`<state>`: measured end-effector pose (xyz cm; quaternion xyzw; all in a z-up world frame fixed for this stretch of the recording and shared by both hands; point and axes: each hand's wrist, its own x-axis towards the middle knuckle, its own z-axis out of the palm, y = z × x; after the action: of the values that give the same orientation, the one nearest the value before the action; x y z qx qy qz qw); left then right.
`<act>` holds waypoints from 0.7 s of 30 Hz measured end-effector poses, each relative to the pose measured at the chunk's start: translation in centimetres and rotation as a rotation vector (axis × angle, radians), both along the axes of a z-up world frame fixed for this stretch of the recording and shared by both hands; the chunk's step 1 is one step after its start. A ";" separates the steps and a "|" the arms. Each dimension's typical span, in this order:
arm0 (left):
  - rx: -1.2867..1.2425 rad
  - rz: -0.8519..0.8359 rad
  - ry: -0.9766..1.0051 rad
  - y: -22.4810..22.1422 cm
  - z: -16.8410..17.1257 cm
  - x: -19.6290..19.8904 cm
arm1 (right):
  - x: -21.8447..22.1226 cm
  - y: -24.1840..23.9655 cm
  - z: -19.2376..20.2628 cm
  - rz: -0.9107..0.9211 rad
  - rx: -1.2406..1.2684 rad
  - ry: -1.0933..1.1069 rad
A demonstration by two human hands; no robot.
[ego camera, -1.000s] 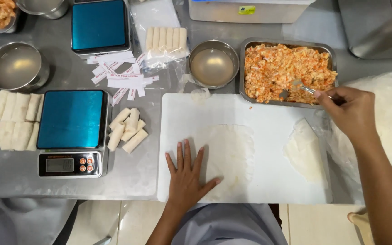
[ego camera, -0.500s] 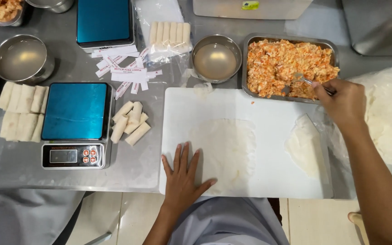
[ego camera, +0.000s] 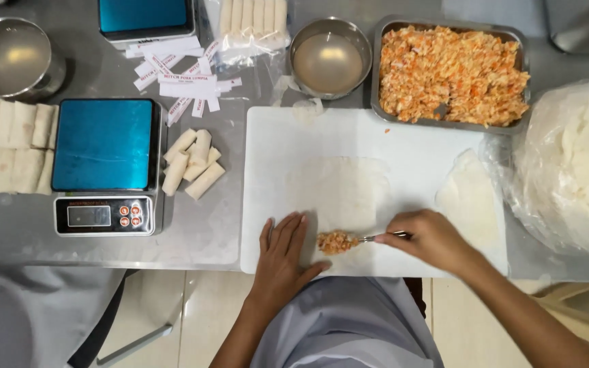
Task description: A person is seen preparing and rolling spring rolls on a white cutting board at a stainless steel table, using a fork to add filling.
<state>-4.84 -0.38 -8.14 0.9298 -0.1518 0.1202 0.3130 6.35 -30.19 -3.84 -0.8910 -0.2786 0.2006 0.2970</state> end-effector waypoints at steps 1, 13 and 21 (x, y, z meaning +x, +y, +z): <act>0.000 0.000 0.035 0.0 0.2 0.1 | -1.0 1.0 -0.5 0.047 -0.088 -0.027; -0.010 0.002 0.005 0.1 0.1 0.2 | -0.9 0.0 3.3 0.049 -0.118 -0.021; -0.015 -0.023 -0.009 0.2 0.3 0.2 | -0.2 -2.3 3.9 0.009 -0.390 0.027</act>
<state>-4.60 -0.21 -7.84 0.9251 -0.1628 0.1219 0.3206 6.13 -32.51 0.03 -0.9276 -0.2343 0.2641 0.1219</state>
